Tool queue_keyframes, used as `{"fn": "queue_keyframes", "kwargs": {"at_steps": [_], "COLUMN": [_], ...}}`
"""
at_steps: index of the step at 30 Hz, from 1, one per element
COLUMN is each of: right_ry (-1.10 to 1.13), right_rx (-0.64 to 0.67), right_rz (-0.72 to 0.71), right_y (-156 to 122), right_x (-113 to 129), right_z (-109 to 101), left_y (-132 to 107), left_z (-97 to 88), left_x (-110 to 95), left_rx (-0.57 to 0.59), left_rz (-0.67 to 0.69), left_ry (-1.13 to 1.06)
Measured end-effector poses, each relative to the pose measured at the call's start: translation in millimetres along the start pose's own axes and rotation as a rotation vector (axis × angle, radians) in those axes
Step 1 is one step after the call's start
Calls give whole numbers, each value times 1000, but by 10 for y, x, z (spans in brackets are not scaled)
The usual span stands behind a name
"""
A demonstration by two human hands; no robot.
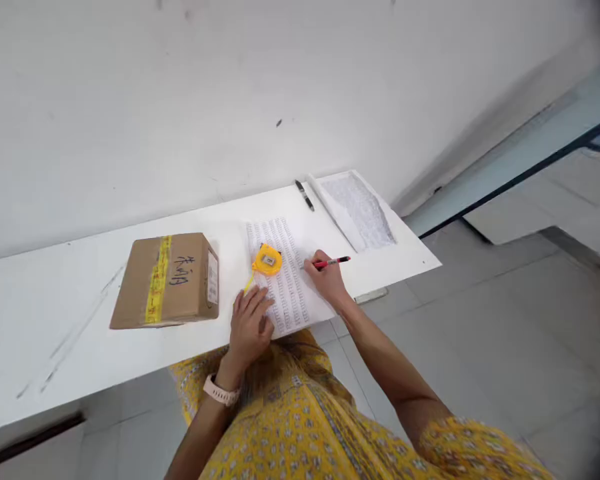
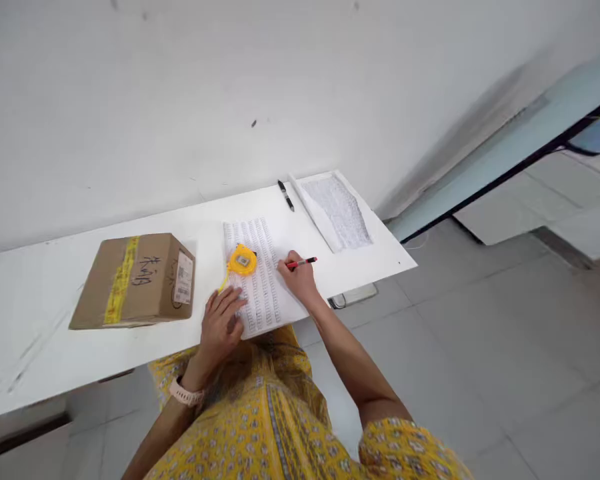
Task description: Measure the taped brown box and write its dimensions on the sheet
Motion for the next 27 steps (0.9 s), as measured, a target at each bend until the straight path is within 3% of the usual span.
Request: {"fn": "queue_keyframes", "kwargs": {"at_steps": [12,27], "right_ry": [65,30], "right_rx": [21,15], "right_rz": [90,105], "right_y": [-44,-54], "right_x": [-38,-26], "right_z": [19,-9], "left_y": [16,23], "left_z": [-26,-34], "left_x": [-8,-23], "left_rx": [-16,-17], "left_rz": [-10,0], "left_ry": [-9,-10]}}
Point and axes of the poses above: each hand's wrist, its own y-axis towards the middle knuckle, its own z-axis out of the palm, x = y × z, the point moved 9 cm from there along y, towards the middle knuckle, and after that the axes turned 6 degrees about -x, right-handed, at the moved point
